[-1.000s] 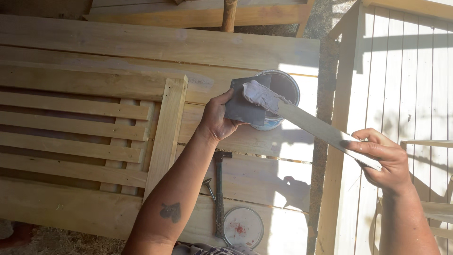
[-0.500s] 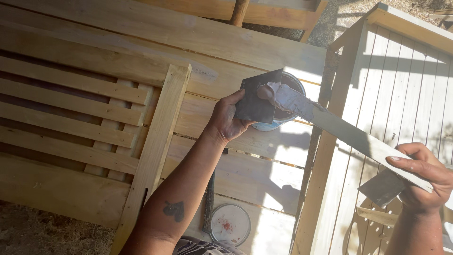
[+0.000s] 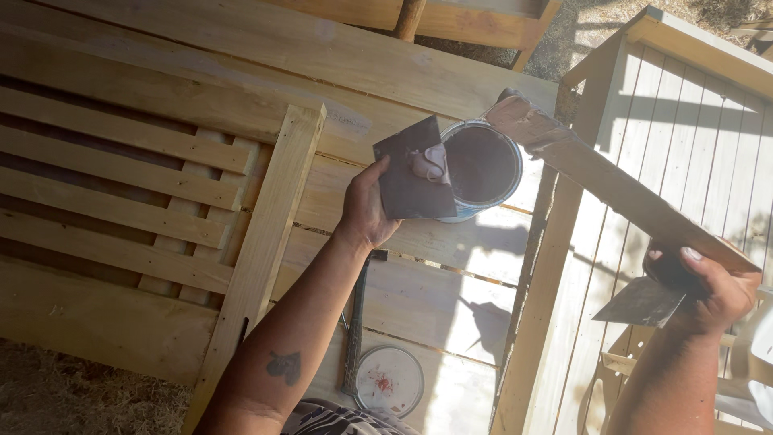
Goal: The person sands wooden slats of a headboard by hand with sandpaper and applies pink wood filler to gaps using a scraper.
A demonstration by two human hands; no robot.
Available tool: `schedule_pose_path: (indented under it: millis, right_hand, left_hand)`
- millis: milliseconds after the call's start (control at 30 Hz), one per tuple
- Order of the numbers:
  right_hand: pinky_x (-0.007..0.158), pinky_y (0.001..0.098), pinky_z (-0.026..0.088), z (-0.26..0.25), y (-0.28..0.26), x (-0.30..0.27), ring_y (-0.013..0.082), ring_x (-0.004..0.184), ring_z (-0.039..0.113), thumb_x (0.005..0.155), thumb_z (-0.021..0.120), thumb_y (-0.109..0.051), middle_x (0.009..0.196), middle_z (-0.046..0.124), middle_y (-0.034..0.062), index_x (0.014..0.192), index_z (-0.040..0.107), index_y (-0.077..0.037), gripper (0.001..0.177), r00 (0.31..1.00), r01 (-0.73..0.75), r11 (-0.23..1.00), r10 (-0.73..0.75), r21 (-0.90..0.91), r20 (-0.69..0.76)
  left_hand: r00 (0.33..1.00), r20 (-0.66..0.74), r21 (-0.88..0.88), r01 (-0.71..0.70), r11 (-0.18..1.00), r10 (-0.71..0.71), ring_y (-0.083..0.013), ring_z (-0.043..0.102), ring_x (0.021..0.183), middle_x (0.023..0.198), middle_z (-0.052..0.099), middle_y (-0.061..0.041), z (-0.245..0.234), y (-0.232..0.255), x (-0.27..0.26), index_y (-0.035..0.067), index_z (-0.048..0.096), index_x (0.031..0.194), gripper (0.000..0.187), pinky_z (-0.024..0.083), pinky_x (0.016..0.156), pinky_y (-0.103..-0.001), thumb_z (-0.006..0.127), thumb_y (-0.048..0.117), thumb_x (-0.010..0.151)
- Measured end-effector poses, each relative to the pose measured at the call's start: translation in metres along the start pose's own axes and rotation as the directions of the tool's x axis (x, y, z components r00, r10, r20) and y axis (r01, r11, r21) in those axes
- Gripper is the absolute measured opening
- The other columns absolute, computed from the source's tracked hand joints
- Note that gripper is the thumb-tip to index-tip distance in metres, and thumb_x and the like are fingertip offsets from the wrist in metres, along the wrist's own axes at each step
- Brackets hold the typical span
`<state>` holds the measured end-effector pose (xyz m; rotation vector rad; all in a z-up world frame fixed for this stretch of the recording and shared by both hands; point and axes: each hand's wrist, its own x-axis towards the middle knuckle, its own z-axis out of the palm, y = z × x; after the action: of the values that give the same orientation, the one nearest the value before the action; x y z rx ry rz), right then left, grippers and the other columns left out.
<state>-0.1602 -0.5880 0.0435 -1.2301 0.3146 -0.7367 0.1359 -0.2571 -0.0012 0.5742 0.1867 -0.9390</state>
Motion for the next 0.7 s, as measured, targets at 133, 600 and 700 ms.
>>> schedule_pose_path:
  millis: [133, 600, 700]
  right_hand:
    - [0.059, 0.0311, 0.047, 0.009, 0.023, 0.015, 0.0226, 0.064, 0.061, 0.105, 0.057, 0.006, 0.082, 0.066, 0.0213, 0.097, 0.063, 0.018, 0.015, 0.998, -0.038, 0.980, 0.046, -0.195, 0.035]
    - [0.056, 0.0286, 0.045, 0.070, 0.133, 0.066, 0.0147, 0.066, 0.061, 0.103, 0.059, -0.007, 0.084, 0.067, 0.0105, 0.094, 0.070, 0.004, 0.018, 0.999, 0.008, 0.898, 0.007, -0.439, 0.032]
    - [0.065, 0.0346, 0.053, 0.029, 0.113, 0.058, 0.0182, 0.077, 0.062, 0.107, 0.064, 0.011, 0.094, 0.055, 0.0109, 0.094, 0.061, 0.013, 0.014, 0.993, 0.007, 0.992, -0.021, -0.128, -0.112]
  left_hand:
    - [0.978, -0.193, 0.000, -0.083, 0.997, 0.082, -0.0286, 0.058, 0.127, 0.136, 0.059, -0.012, -0.030, 0.010, -0.023, 0.004, 0.048, 0.144, 0.050, 0.048, 0.108, -0.047, 0.043, 0.033, 0.105]
    - [0.970, -0.222, -0.001, -0.103, 0.995, 0.100, -0.0268, 0.058, 0.126, 0.134, 0.060, -0.009, -0.054, 0.011, -0.067, 0.008, 0.050, 0.143, 0.049, 0.047, 0.107, -0.047, 0.046, 0.038, 0.105]
    - [0.980, -0.175, -0.005, -0.102, 0.995, 0.100, -0.0272, 0.058, 0.126, 0.135, 0.059, -0.010, -0.058, 0.005, -0.065, 0.007, 0.050, 0.143, 0.050, 0.047, 0.107, -0.047, 0.046, 0.039, 0.105]
